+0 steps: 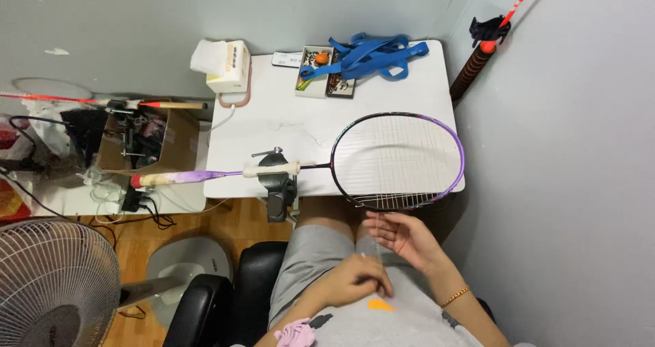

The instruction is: Regripping a badminton racket and adjusting the strings at a workbench.

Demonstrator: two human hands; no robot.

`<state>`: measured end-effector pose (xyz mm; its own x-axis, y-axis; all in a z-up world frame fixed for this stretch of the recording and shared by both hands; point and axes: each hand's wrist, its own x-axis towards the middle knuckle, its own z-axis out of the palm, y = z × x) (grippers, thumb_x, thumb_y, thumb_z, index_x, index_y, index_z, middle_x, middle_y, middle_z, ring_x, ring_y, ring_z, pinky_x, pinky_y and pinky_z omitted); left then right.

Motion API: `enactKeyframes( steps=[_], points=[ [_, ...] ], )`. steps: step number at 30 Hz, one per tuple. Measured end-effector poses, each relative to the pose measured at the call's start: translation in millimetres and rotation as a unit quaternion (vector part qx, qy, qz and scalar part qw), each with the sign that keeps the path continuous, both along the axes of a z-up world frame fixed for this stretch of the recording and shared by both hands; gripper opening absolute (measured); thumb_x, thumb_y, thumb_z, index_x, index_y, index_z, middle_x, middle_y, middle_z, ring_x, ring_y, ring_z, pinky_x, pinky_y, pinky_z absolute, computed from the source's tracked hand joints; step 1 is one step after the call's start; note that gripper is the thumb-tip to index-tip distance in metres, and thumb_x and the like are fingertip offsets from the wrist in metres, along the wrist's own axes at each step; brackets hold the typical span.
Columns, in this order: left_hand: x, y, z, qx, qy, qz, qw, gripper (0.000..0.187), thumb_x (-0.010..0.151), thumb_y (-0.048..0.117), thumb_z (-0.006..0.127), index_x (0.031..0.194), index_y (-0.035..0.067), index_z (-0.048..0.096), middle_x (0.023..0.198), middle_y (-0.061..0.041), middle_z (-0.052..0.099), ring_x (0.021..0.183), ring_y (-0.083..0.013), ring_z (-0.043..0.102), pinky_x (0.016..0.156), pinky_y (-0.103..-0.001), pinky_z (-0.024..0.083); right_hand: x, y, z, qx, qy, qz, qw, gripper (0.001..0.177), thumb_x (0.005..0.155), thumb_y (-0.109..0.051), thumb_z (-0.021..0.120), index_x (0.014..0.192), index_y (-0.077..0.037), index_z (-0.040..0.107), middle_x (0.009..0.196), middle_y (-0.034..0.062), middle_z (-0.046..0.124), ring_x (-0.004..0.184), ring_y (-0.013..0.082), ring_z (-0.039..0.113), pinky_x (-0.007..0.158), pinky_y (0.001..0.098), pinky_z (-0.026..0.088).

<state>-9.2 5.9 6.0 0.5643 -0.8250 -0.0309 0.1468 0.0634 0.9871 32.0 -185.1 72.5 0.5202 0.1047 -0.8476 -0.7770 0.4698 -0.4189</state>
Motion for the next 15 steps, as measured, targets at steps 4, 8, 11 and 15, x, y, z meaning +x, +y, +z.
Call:
enactKeyframes(
  steps=[4,8,11,15],
  points=[
    [-8.7,-3.0,-43.4,0.088,-0.135,-0.091,0.983,0.031,0.087,0.006,0.048,0.098,0.003,0.077,0.098,-0.013,0.076,0.097,-0.0178,0.066,0.093,-0.031,0.051,-22.7,-23.7,-93.5,0.109,-0.020,-0.061,0.992,0.029,0.096,-0.013,0.053,0.109,0.006,0.071,0.070,0.0044,0.064,0.058,0.0120,0.058,0.062,0.0271,0.049],
    [9.2,-3.1,-82.6,0.079,0.062,0.112,0.989,0.035,0.092,0.009,0.044,0.114,0.002,0.071,0.102,-0.008,0.074,0.098,-0.0173,0.068,0.093,-0.035,0.054,-38.1,-23.0,-123.7,0.179,-0.204,0.077,0.959,0.010,0.095,-0.006,0.067,0.098,0.002,0.073,0.062,-0.0042,0.058,0.051,0.0070,0.046,0.049,0.0240,0.037],
    [26.9,-3.8,-53.2,-0.011,0.202,0.189,0.961,0.034,0.101,0.020,0.045,0.125,0.005,0.065,0.105,-0.002,0.075,0.099,-0.0151,0.068,0.092,-0.032,0.054,-41.2,-9.7,-101.6,-0.052,-0.302,0.324,0.895,0.008,0.088,-0.002,0.067,0.088,-0.002,0.075,0.068,-0.0009,0.062,0.061,0.0093,0.049,0.055,0.0250,0.039],
    [25.8,-2.3,-55.5,-0.032,0.195,0.168,0.966,0.029,0.103,0.016,0.062,0.129,0.004,0.067,0.083,-0.002,0.067,0.082,-0.0107,0.062,0.081,-0.026,0.051,-46.9,3.6,-95.3,-0.213,-0.308,0.583,0.721,0.015,0.083,-0.004,0.065,0.089,-0.004,0.078,0.075,0.0013,0.071,0.070,0.0119,0.063,0.066,0.0294,0.050]
  ],
)
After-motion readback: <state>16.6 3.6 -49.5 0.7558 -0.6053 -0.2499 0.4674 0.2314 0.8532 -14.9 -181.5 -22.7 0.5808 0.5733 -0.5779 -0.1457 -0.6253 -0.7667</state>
